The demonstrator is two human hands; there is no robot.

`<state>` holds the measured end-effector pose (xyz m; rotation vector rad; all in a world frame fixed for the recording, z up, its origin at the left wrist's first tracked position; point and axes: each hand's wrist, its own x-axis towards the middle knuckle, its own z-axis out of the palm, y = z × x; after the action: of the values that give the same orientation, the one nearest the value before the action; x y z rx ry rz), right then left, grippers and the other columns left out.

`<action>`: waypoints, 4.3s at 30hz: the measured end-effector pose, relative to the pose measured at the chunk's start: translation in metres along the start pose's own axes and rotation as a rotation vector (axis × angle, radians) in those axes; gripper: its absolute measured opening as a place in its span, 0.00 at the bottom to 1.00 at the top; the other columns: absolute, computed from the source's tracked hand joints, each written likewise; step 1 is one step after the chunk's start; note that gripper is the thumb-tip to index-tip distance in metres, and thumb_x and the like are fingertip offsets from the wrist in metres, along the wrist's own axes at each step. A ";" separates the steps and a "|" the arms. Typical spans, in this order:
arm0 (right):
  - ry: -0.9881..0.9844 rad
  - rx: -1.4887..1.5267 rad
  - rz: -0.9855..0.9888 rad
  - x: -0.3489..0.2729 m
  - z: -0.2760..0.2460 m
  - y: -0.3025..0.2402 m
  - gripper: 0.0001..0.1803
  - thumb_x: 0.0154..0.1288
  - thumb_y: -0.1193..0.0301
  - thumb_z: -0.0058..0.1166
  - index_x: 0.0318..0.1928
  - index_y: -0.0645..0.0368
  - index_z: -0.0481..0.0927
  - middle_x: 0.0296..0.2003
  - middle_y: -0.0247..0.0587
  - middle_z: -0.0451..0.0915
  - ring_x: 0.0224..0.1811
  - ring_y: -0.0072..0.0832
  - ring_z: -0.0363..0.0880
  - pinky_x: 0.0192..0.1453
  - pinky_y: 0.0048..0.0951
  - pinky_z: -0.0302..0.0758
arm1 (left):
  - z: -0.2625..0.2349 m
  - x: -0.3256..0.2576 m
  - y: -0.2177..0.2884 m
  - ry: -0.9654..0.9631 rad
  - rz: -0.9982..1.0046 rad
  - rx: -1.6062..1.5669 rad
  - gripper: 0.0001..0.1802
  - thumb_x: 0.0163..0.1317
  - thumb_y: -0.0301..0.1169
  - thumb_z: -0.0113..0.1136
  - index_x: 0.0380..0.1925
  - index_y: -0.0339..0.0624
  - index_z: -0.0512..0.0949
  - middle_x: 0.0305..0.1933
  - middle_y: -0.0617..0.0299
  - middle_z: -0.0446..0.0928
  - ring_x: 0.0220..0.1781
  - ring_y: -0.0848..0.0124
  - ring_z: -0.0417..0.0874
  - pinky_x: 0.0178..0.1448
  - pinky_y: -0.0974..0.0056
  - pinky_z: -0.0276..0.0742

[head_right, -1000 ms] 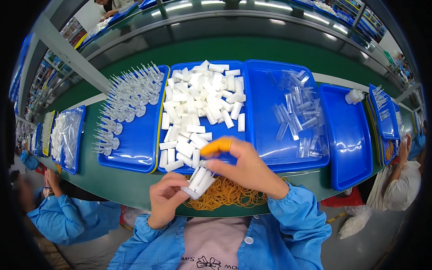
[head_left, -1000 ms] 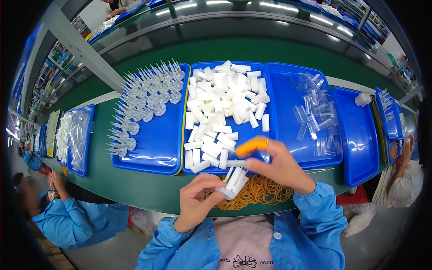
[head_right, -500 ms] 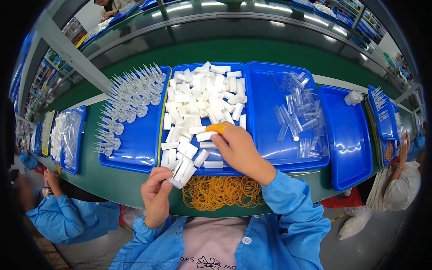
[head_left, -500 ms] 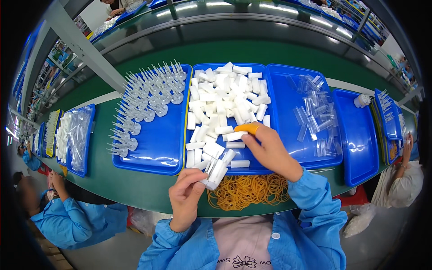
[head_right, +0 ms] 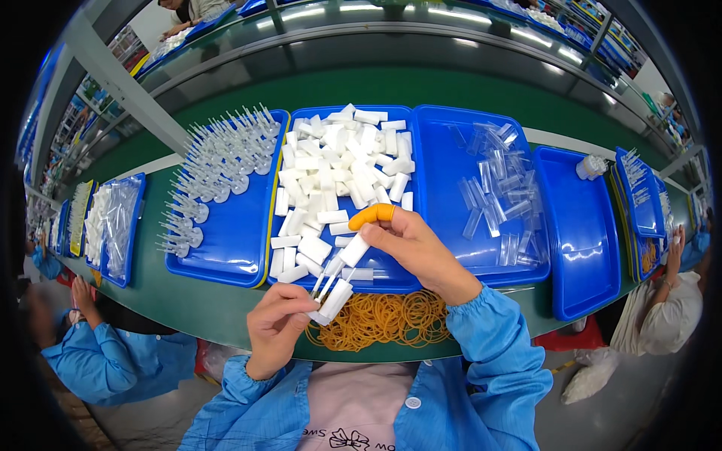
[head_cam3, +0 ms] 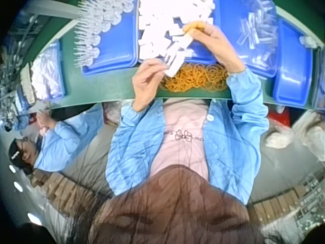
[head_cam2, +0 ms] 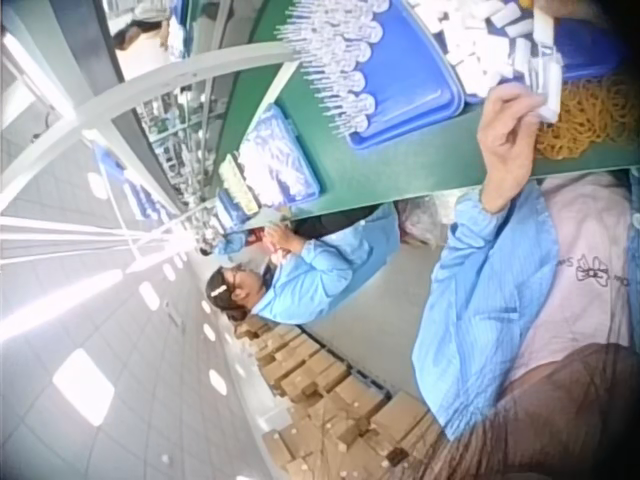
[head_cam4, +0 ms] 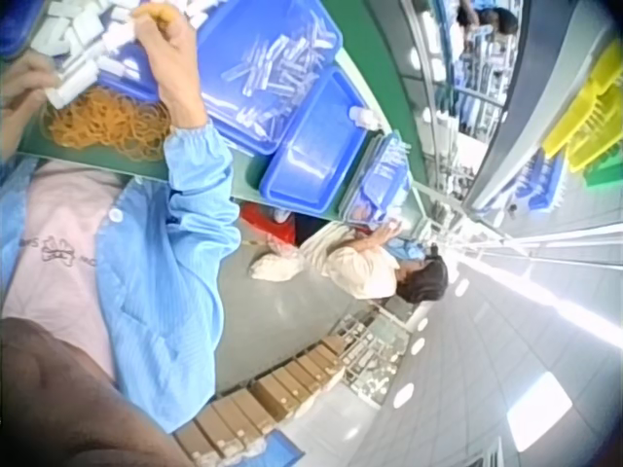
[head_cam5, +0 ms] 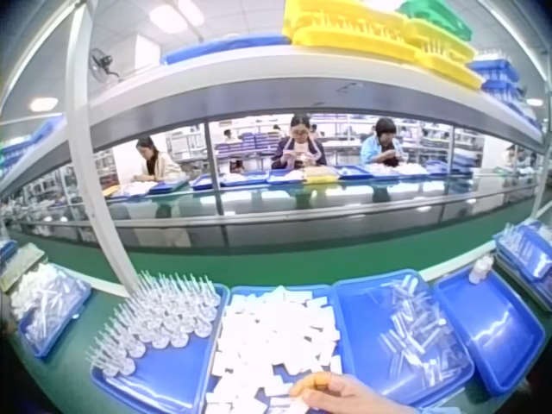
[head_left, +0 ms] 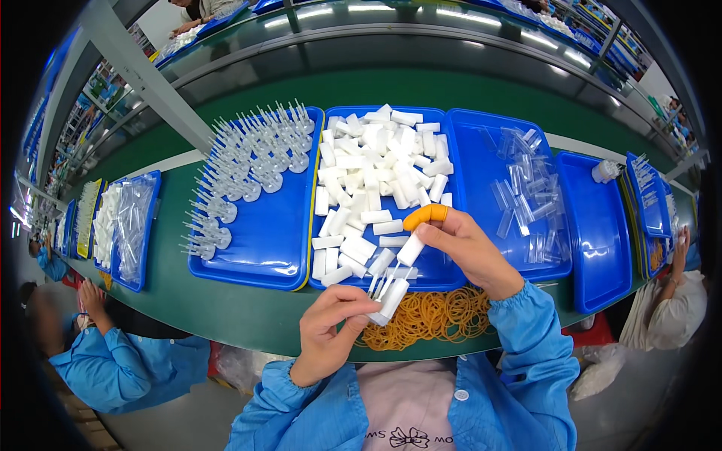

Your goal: The person assembles small white cylindrical components by inserting them into clear plastic tubes. They secure the bundles with yellow rubber bands and use scissors to trim the protruding ends of the cylinders. The finished units are placed into a blue tray on the assembly line.

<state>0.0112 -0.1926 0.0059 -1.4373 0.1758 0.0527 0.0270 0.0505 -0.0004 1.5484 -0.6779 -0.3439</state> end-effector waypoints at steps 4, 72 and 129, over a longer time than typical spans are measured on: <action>0.033 0.066 0.014 -0.002 0.002 -0.003 0.17 0.65 0.65 0.52 0.49 0.64 0.75 0.38 0.33 0.77 0.41 0.16 0.72 0.49 0.18 0.67 | 0.001 0.000 0.000 -0.022 0.013 0.002 0.08 0.57 0.18 0.58 0.37 0.34 0.81 0.41 0.58 0.73 0.42 0.70 0.75 0.47 0.69 0.71; 0.215 -0.890 -0.680 -0.025 -0.002 0.003 0.11 0.43 0.77 0.65 0.32 0.56 0.83 0.33 0.37 0.82 0.32 0.32 0.81 0.35 0.29 0.76 | -0.011 -0.002 -0.010 -0.122 -0.104 -0.362 0.10 0.57 0.21 0.61 0.40 0.32 0.80 0.43 0.56 0.73 0.45 0.69 0.74 0.49 0.67 0.71; -0.217 -0.165 -0.023 -0.064 0.030 -0.028 0.22 0.57 0.79 0.56 0.54 0.60 0.72 0.38 0.35 0.75 0.40 0.23 0.78 0.42 0.22 0.75 | 0.007 -0.003 0.002 -0.036 0.270 0.071 0.25 0.45 0.21 0.70 0.46 0.37 0.75 0.41 0.55 0.72 0.34 0.70 0.77 0.38 0.68 0.74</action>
<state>-0.0454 -0.1622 0.0470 -1.5865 -0.0246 0.2073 0.0200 0.0464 0.0003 1.4969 -0.9237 -0.1458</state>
